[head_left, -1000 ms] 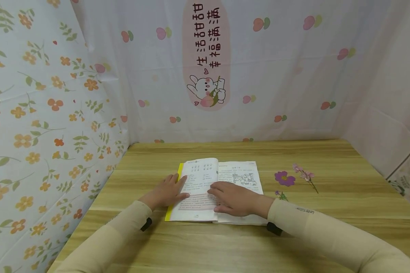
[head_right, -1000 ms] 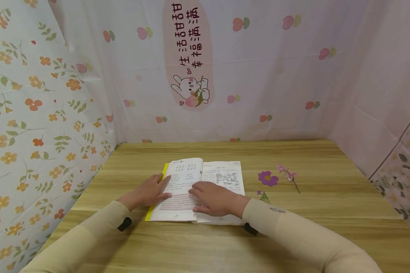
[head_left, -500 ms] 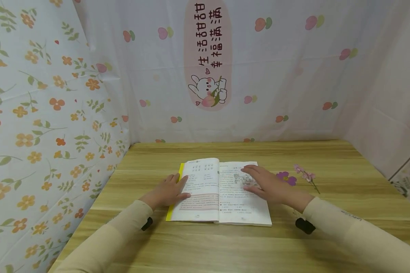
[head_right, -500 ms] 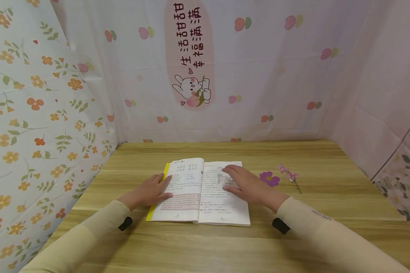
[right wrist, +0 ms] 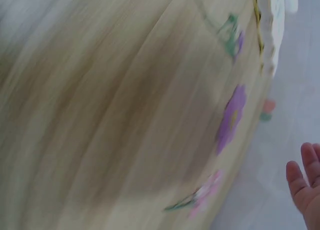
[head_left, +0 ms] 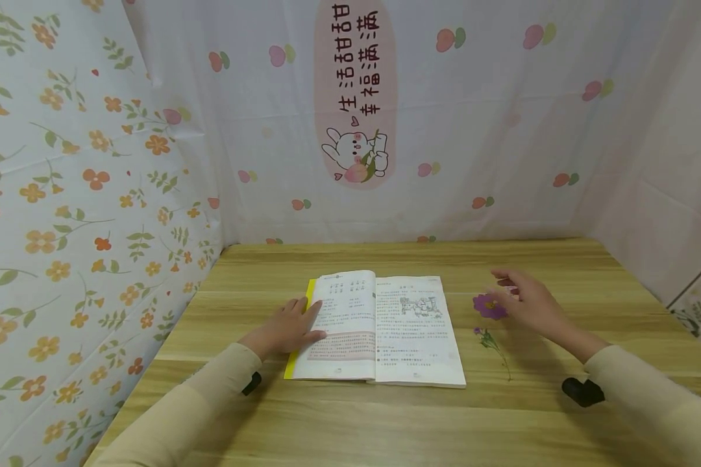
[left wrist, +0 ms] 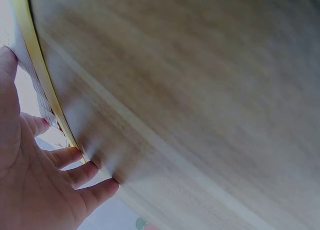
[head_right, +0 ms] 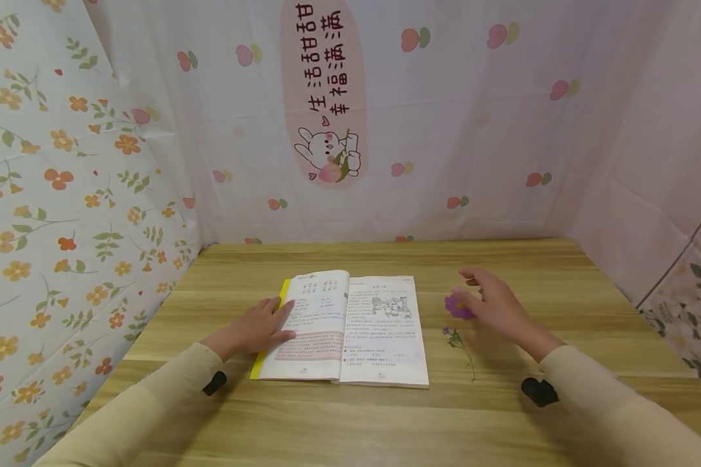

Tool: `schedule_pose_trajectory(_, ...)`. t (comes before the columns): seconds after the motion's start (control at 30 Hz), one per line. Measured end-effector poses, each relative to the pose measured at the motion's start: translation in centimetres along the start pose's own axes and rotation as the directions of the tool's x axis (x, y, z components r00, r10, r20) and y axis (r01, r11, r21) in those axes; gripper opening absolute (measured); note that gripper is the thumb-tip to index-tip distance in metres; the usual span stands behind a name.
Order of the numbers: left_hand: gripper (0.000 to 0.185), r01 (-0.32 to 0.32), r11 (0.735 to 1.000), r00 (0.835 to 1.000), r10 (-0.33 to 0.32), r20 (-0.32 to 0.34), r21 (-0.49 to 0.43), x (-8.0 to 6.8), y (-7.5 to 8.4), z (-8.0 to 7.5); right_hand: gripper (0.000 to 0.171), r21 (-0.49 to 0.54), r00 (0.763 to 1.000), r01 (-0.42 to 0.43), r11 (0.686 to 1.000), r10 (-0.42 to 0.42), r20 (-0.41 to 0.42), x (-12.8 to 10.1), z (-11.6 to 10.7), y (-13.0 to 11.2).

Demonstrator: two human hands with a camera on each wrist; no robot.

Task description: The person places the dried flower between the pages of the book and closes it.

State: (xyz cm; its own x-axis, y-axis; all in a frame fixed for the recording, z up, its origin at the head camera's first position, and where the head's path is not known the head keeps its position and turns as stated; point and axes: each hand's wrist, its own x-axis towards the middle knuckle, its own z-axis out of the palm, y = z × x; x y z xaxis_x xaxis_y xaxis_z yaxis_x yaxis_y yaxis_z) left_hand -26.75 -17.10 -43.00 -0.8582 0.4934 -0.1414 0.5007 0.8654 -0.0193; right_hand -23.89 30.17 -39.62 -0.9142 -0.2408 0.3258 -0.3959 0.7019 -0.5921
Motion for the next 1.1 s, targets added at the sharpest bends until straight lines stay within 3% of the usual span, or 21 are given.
schedule_pose_trajectory(0.1, 0.077, -0.001, 1.000, 1.000, 0.001, 0.005, -0.005, 0.0, 0.0, 0.0, 0.053, 0.020, 0.993, -0.115, 0.993, 0.115, -0.020, -0.6, -1.0, 1.2)
schedule_pose_trajectory(0.27, 0.077, -0.001, 1.000, 1.000, 0.001, 0.011, -0.010, 0.0, 0.0, -0.1, 0.063, 0.036, 0.957, -0.289, 0.957, 0.289, -0.021, -1.4, -2.1, 3.7)
schedule_pose_trajectory(0.5, 0.076, -0.002, 1.000, 1.000, 0.002, 0.011, -0.009, 0.0, 0.1, -0.1, 0.069, 0.135, 0.898, -0.438, 0.889, 0.440, 0.017, -2.4, -2.9, 6.8)
schedule_pose_trajectory(0.73, 0.077, 0.005, 1.000, 1.000, -0.005, 0.022, -0.028, 0.0, 0.2, -0.1, 0.068, 0.109, 0.873, -0.487, 0.866, 0.487, 0.034, -2.6, -2.5, 8.5)
schedule_pose_trajectory(1.1, 0.076, -0.006, 1.000, 1.000, 0.006, 0.015, -0.014, -0.1, 0.0, 0.0, 0.068, -0.049, 0.906, -0.424, 0.905, 0.424, 0.006, -2.3, -1.9, 8.9)
